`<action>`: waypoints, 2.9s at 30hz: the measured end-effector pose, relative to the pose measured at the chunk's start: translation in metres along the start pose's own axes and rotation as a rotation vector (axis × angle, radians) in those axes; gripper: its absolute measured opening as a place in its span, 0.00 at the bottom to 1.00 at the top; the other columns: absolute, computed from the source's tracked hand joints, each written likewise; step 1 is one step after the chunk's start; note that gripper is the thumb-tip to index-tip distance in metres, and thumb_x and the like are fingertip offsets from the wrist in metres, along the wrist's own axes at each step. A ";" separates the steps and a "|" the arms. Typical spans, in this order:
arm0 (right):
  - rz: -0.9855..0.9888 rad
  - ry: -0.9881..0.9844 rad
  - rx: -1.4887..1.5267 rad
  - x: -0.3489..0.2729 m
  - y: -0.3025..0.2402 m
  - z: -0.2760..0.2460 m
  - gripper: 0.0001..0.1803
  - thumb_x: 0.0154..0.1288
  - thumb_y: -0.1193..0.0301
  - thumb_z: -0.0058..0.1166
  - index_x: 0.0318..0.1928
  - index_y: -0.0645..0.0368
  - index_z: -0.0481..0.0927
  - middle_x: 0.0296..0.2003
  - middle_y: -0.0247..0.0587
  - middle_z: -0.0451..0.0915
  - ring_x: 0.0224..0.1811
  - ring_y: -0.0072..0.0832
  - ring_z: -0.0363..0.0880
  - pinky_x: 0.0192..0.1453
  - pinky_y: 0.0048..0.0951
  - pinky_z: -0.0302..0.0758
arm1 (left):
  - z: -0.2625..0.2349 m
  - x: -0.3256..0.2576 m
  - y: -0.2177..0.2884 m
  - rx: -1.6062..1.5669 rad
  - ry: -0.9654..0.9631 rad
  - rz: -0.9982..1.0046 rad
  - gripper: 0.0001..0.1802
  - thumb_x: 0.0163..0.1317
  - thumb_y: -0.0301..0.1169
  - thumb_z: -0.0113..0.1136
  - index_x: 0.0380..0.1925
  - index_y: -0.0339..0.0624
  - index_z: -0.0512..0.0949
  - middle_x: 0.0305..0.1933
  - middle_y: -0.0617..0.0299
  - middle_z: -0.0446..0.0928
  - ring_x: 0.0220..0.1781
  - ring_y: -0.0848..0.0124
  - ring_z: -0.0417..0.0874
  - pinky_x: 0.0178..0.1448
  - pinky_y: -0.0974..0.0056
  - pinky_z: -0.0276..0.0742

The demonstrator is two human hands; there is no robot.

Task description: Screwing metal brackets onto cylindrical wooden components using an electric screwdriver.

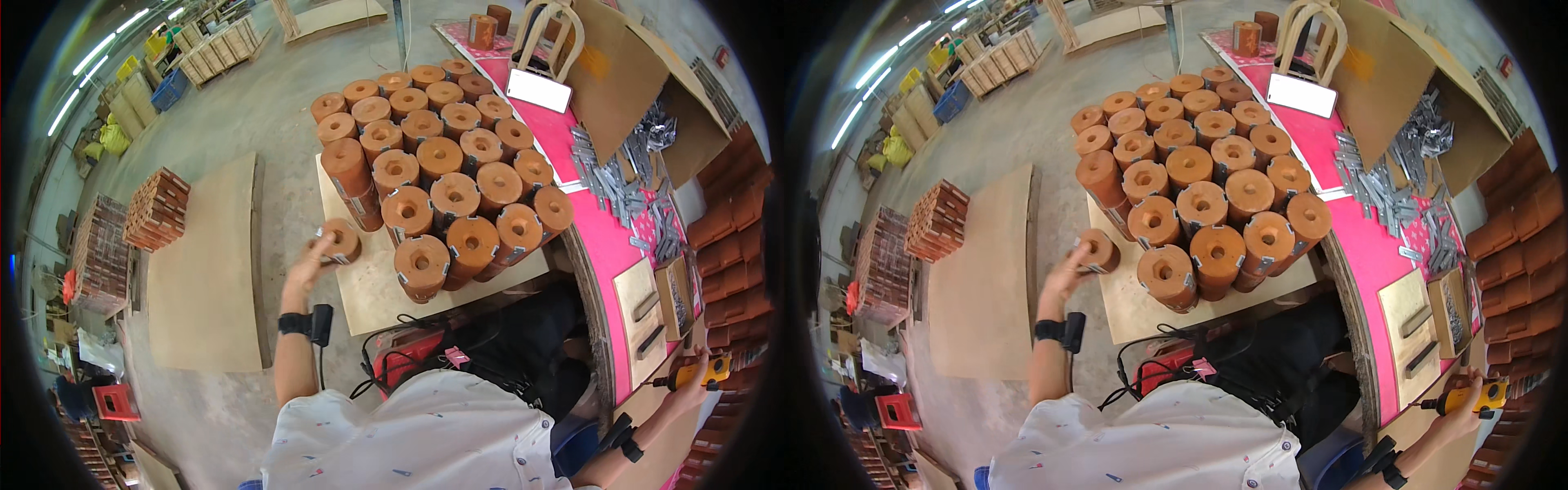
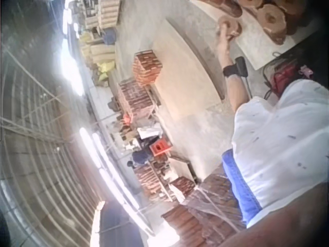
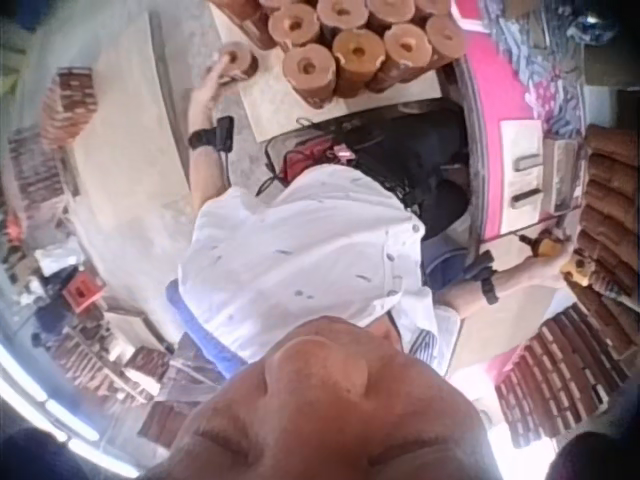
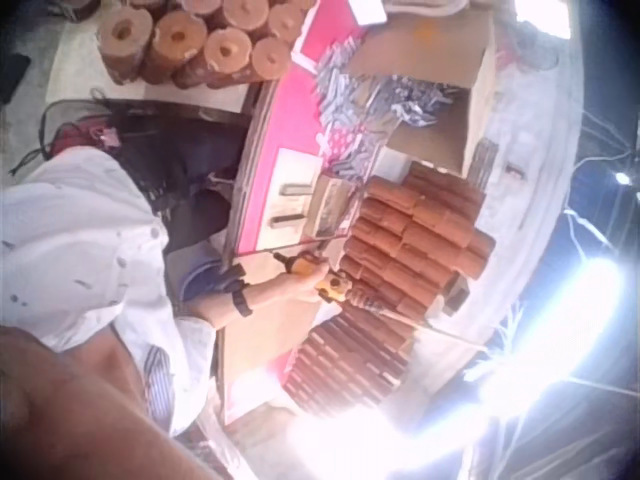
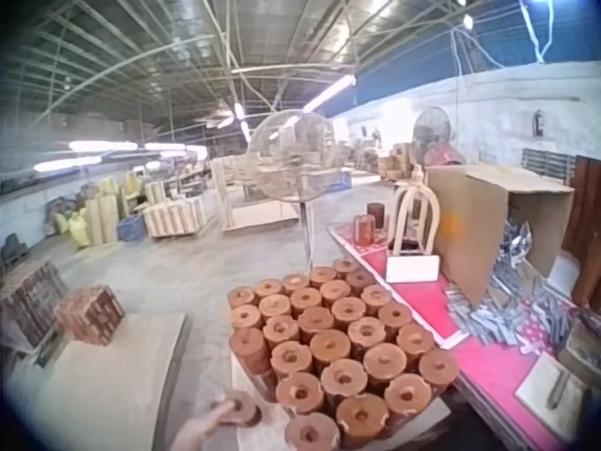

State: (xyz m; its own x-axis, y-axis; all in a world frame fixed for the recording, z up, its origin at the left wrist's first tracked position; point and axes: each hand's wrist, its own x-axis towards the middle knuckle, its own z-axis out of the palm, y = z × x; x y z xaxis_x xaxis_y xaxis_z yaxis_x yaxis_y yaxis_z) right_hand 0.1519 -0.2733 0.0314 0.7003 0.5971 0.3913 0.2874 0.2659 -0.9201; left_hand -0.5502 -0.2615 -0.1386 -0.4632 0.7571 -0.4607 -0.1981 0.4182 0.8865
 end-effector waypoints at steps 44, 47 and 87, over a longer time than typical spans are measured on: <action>-0.056 -0.010 -0.007 -0.038 -0.052 0.051 0.23 0.55 0.71 0.66 0.50 0.63 0.73 0.36 0.36 0.80 0.40 0.20 0.78 0.46 0.26 0.75 | 0.209 -0.131 0.179 0.213 -0.428 0.787 0.14 0.65 0.23 0.51 0.51 0.34 0.73 0.43 0.53 0.78 0.41 0.69 0.80 0.46 0.66 0.77; -0.084 -0.007 -0.103 -0.038 -0.054 0.033 0.26 0.54 0.70 0.66 0.53 0.63 0.72 0.37 0.38 0.80 0.39 0.22 0.79 0.47 0.27 0.76 | 0.293 -0.169 0.183 0.427 -0.898 0.819 0.17 0.58 0.17 0.56 0.49 0.35 0.75 0.43 0.57 0.79 0.44 0.71 0.80 0.49 0.68 0.76; -0.025 0.154 -0.114 -0.029 -0.072 -0.008 0.20 0.56 0.74 0.65 0.48 0.63 0.74 0.36 0.31 0.78 0.39 0.16 0.75 0.46 0.24 0.75 | 0.585 -0.211 0.120 0.759 -1.694 0.427 0.27 0.55 0.41 0.69 0.50 0.35 0.75 0.48 0.58 0.78 0.53 0.72 0.76 0.59 0.68 0.67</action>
State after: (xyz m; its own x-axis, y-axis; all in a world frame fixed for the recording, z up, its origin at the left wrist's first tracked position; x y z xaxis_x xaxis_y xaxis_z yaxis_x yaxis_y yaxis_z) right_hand 0.1168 -0.3157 0.0860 0.7815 0.4658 0.4151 0.3718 0.1865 -0.9094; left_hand 0.0290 -0.0775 0.0397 0.9337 0.2847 -0.2172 0.2693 -0.1585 0.9499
